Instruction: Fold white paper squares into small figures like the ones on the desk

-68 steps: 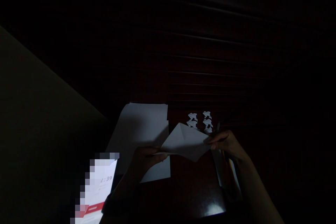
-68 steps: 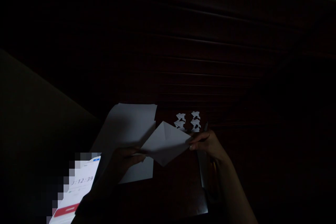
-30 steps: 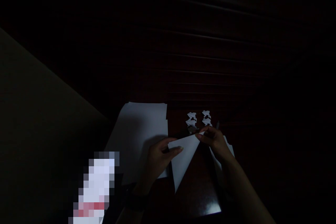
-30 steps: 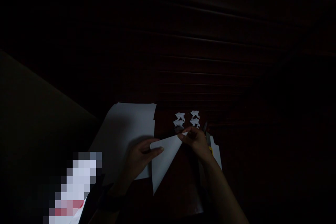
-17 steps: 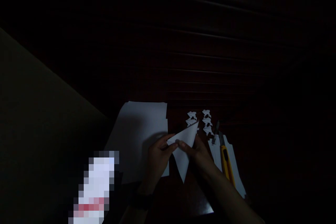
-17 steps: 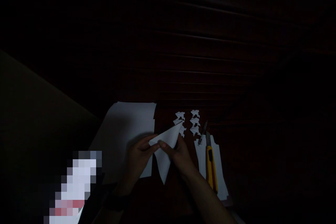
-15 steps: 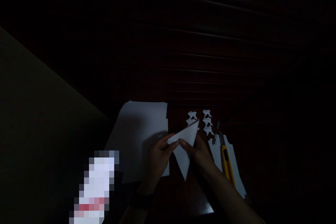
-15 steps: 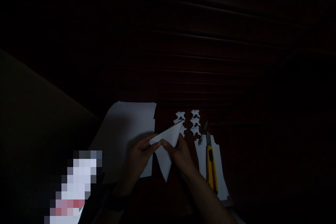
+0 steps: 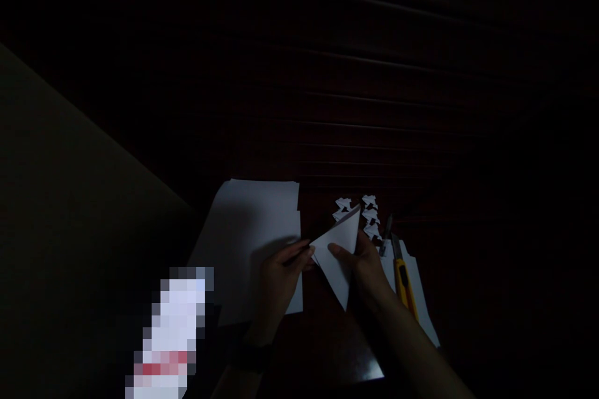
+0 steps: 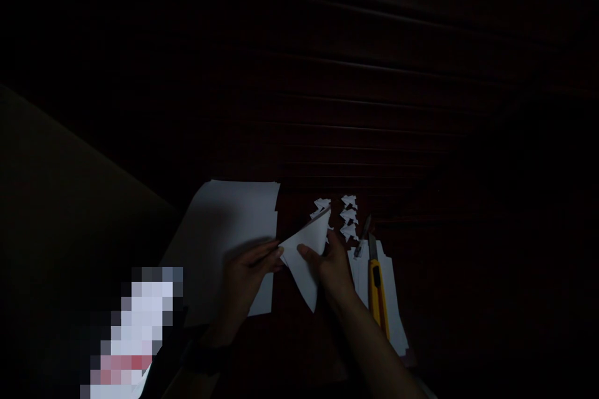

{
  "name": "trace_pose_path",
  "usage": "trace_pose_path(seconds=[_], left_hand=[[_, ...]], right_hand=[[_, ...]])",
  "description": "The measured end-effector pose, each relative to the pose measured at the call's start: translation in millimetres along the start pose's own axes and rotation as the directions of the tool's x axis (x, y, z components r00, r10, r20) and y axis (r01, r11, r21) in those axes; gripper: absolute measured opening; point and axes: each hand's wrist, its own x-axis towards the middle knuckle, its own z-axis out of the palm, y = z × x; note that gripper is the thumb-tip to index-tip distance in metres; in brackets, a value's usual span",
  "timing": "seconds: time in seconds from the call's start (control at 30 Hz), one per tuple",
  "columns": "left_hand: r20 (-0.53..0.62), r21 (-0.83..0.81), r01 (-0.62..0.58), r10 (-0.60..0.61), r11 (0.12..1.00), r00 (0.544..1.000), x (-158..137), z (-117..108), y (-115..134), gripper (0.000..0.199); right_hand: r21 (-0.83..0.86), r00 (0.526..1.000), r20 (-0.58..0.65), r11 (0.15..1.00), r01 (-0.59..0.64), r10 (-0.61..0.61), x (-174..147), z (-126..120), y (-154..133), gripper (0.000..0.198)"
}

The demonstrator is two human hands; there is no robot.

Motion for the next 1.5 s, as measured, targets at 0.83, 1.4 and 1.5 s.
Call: trace_pose_path(seconds=[0.83,1.4,1.5], left_hand=[[0.086,0.140,-0.216,0.205,0.966,0.975,-3,-1,1,0.016],[0.075,0.247,-0.307,0.298,0.919,0.952,4,-7,-4,0.019],[0.064,0.231,-0.240,0.231,0.943,0.971,2,-6,-4,0.021]], right_hand=[[-0.145,0.993,0.118,0.989,0.023,-0.006,-2,-3,-8,0.046],[-0.122,0.999,0.034,0.992,0.026,-0.021,2,-6,-7,0.041],[-0.134,0.999,0.020,0.991,0.031,-0.029,2,-7,-8,0.042]])
